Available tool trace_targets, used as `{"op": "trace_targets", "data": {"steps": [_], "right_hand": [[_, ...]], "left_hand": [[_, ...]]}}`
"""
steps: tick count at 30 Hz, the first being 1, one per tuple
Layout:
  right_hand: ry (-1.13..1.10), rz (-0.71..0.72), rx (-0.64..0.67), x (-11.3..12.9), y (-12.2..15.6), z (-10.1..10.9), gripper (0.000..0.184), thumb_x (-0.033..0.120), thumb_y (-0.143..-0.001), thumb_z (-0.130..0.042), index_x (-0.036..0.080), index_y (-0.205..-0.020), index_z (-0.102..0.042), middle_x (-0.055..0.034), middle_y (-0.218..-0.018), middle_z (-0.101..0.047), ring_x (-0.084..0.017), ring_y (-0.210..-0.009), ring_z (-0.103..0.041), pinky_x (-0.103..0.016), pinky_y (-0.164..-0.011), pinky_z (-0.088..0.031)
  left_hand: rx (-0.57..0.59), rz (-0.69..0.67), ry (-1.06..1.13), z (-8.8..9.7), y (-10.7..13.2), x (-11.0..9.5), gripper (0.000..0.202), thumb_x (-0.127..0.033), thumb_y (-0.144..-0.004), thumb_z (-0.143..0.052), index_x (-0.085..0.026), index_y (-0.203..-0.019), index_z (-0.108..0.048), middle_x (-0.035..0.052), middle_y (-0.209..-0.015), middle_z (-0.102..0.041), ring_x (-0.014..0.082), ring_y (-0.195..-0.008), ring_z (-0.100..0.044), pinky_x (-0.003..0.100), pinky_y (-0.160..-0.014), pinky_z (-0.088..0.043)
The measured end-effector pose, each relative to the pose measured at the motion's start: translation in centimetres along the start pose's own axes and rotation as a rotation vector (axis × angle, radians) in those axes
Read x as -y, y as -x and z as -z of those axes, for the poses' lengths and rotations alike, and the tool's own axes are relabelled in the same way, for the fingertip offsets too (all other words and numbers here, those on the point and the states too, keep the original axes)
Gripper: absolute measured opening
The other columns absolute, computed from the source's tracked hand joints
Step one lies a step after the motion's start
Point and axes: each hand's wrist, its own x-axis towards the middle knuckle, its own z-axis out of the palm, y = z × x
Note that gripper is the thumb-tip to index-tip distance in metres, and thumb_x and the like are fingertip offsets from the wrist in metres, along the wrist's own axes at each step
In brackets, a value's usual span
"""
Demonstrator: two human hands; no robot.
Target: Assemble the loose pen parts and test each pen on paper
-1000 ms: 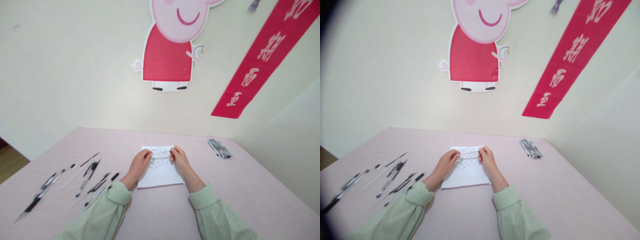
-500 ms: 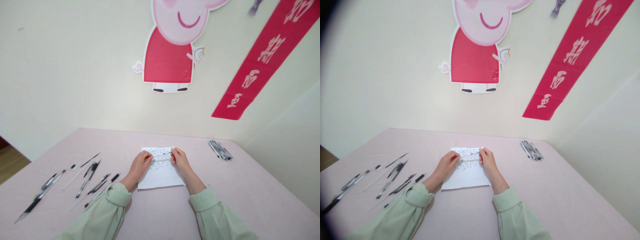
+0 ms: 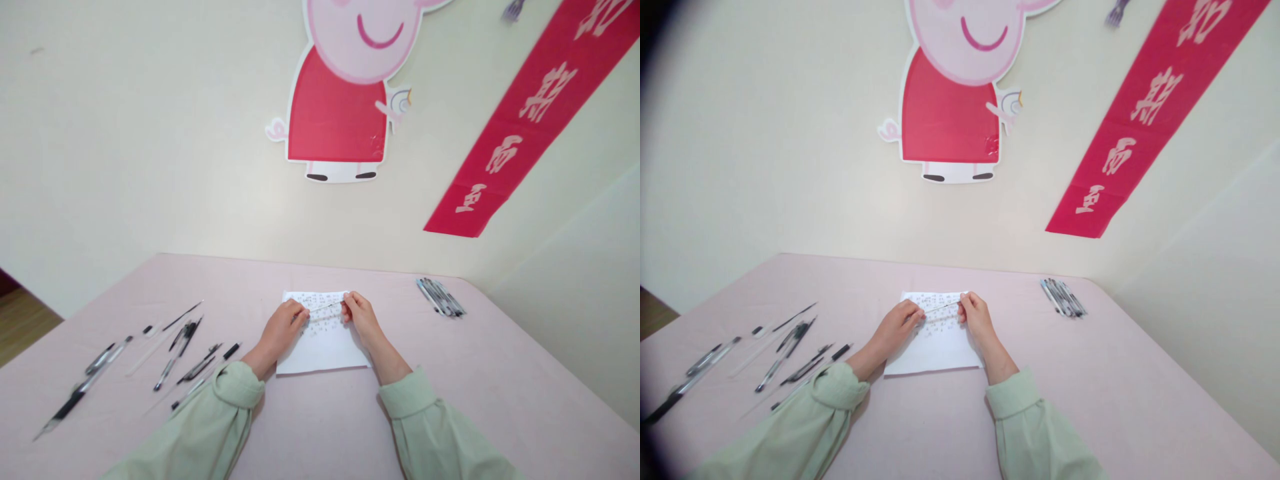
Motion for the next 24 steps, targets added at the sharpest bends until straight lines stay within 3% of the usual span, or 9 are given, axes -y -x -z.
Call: {"op": "trace_targets", "data": {"steps": [19,24], "right_hand": [[0.004,-0.022,-0.013,-0.07,-0.27,0.13,0.04,0.054,-0.077,-0.062,0.02,-0.06,-0.051,0.0045,-0.051,-0.05,-0.006,-0.039,-0.04,-0.019,-0.039,-0.032],[-0.109,-0.031,0.015,0.23,0.28,-0.48,0.037,0.055,-0.076,-0.063,0.02,-0.067,-0.055,0.0028,-0.057,-0.055,-0.007,-0.044,-0.045,-0.02,-0.043,-0.036]], "left_hand": [[0.04,-0.012,0.038,0.23,0.11,-0.53,0.027,-0.034,-0.087,-0.046,-0.02,-0.065,-0.055,0.0047,-0.074,-0.058,0.0195,-0.076,-0.053,0.032,-0.071,-0.042],[0.06,-0.041,0.05,0.0,0.16,-0.43,0.024,-0.033,-0.087,-0.049,-0.02,-0.069,-0.059,0.0044,-0.077,-0.059,0.019,-0.078,-0.054,0.032,-0.073,-0.042]]}}
